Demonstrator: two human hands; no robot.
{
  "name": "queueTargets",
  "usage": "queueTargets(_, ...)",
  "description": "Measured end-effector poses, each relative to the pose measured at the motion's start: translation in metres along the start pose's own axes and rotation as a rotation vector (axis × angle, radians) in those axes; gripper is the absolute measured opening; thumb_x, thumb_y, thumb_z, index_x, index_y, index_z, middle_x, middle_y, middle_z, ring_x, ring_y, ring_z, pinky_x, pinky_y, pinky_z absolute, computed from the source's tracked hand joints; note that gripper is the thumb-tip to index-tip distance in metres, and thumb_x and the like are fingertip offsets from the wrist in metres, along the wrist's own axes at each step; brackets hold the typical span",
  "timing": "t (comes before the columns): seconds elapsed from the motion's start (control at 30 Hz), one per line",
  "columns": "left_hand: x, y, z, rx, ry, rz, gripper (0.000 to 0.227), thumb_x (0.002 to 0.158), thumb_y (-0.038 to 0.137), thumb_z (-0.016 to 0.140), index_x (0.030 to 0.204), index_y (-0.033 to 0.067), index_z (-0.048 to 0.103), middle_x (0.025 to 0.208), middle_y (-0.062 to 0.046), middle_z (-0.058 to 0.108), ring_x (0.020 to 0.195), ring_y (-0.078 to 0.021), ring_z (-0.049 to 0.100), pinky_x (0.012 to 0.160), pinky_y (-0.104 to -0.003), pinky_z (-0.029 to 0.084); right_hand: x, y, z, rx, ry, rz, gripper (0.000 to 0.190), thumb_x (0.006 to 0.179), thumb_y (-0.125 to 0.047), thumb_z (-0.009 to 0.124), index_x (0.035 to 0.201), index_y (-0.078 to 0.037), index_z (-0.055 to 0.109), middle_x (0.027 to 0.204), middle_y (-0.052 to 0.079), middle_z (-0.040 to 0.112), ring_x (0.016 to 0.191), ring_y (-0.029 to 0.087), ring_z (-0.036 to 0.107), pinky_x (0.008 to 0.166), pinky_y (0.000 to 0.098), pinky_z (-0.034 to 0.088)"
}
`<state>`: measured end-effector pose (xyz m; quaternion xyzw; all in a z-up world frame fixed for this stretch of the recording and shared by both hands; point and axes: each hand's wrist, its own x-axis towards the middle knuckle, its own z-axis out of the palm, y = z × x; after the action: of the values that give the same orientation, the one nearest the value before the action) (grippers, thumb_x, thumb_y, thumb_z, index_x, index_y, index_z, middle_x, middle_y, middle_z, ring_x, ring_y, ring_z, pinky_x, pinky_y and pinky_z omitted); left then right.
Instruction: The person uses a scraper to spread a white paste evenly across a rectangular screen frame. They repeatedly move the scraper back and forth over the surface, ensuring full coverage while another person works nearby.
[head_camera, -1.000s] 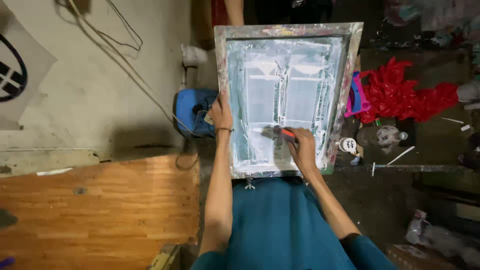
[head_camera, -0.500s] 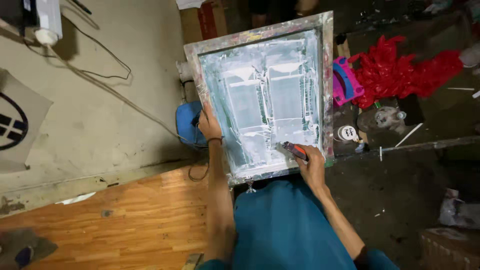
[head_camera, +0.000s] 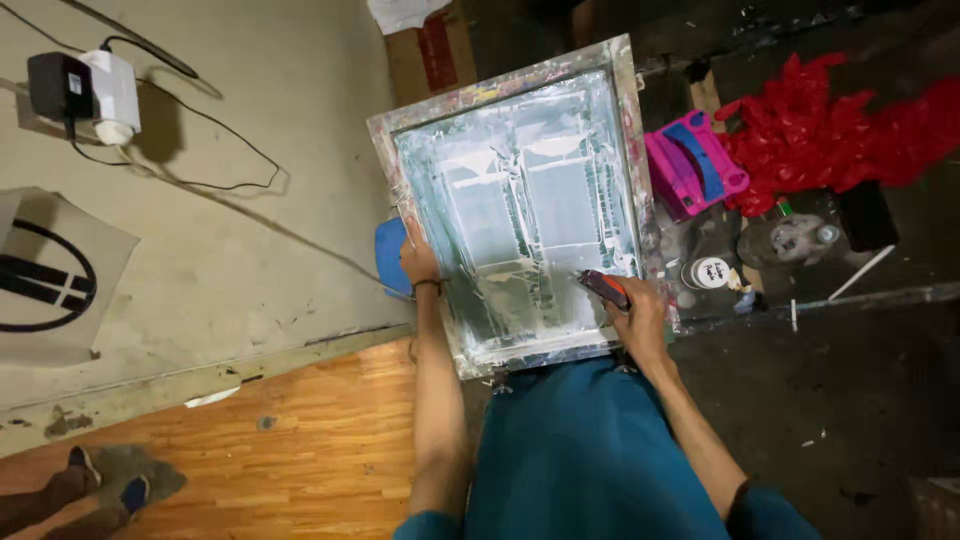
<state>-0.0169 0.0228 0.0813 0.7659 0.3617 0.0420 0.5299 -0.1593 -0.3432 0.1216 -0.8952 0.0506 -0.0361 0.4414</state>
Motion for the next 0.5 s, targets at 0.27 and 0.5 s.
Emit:
queueTargets(0.27,0.008,-0.004,0.003,0.06,0.026,0.047,0.088,0.102,0.075,0.037,0.13,-0.0018,0.07,0.129,-0.033,0.066,0.13,-0.0535,0.054,0.115,-0.06,0.037,0.016,0.004,-0.018,-0.019,-0.018,-0.029,0.036,0.077,-0.008,0.086,0.112,-0.008,0.075,0.093,0.019,0.071,0.095,0.043,0.067,0.087,0.05,0.052)
queueTargets(0.5,0.02,-0.029,0.007,0.092,0.053,0.131,0.069,0.11,0.056,0.036,0.127,-0.0007,0.071,0.119,-0.032,0.068,0.119,-0.0546,0.059,0.103,-0.064,0.043,0.006,-0.012,-0.027,0.017,-0.081,-0.029,0.036,0.076,-0.007,0.086,0.11,-0.006,0.075,0.097,0.022,0.073,0.098,0.046,0.068,0.088,0.0513,0.053)
